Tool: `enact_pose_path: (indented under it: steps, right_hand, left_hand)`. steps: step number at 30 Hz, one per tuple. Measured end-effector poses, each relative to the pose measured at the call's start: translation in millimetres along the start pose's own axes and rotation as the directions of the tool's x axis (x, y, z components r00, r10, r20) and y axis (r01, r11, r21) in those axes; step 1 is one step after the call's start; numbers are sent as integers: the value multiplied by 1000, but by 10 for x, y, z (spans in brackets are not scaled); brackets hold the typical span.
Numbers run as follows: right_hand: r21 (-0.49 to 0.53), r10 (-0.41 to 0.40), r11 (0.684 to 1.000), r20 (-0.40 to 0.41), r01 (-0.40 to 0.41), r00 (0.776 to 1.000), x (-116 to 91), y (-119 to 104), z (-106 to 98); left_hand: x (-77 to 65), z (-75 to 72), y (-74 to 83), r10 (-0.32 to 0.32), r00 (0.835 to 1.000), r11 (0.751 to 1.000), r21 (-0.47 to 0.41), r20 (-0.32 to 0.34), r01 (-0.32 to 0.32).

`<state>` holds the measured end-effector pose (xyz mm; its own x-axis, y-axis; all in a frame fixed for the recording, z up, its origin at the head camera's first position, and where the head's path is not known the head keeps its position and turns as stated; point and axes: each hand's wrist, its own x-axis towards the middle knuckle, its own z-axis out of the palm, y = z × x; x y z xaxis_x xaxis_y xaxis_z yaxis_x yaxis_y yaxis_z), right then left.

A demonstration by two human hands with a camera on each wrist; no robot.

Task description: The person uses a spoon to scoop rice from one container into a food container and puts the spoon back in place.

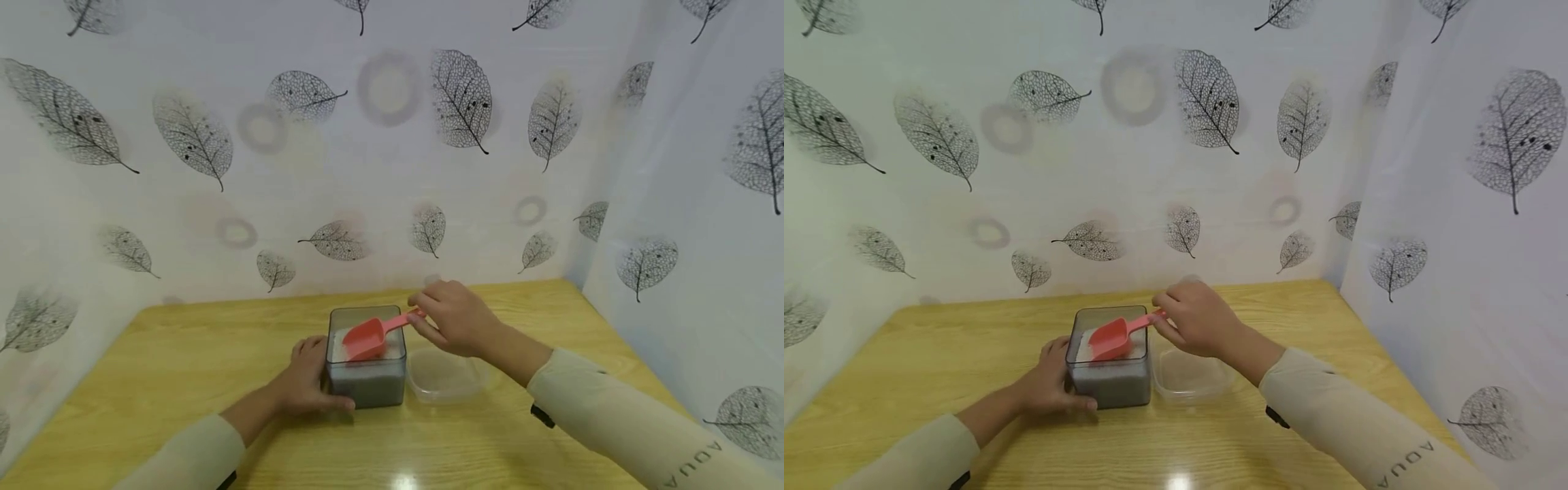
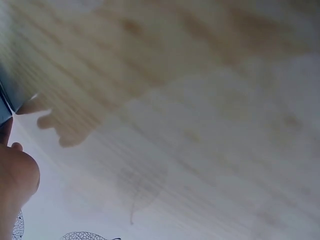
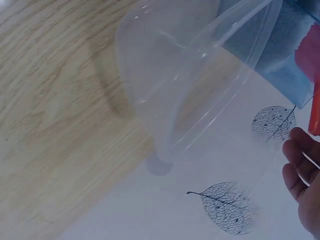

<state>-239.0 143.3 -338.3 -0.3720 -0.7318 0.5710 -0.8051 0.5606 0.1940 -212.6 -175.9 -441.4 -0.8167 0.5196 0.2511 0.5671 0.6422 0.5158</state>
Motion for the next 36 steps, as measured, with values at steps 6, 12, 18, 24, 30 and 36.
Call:
enact_pose_path:
  steps: [6,12,18,24,30,36]
  right_hand:
    - [6,6,1000,177,-7,984,127,-120,-38]
    - [40,29,999,200,-37,979,157,-110,-40]
    - [30,-58,998,181,54,982,288,-160,-39]
    - [-33,-122,991,225,132,967,432,-272,-47]
    - [-153,-152,969,246,193,957,512,-277,-137]
    - [-356,-270,865,262,353,927,684,-212,-356]
  left_hand:
    - [23,-29,19,-35,999,999,-12,30,36]
    - [54,-19,43,-39,999,999,-28,30,40]
    - [40,-10,29,-31,999,999,-31,25,32]
    - [20,10,21,-35,999,999,-27,16,36]
    - [20,36,26,-34,999,999,-25,15,35]
    - [19,4,14,-34,999,999,-12,1,34]
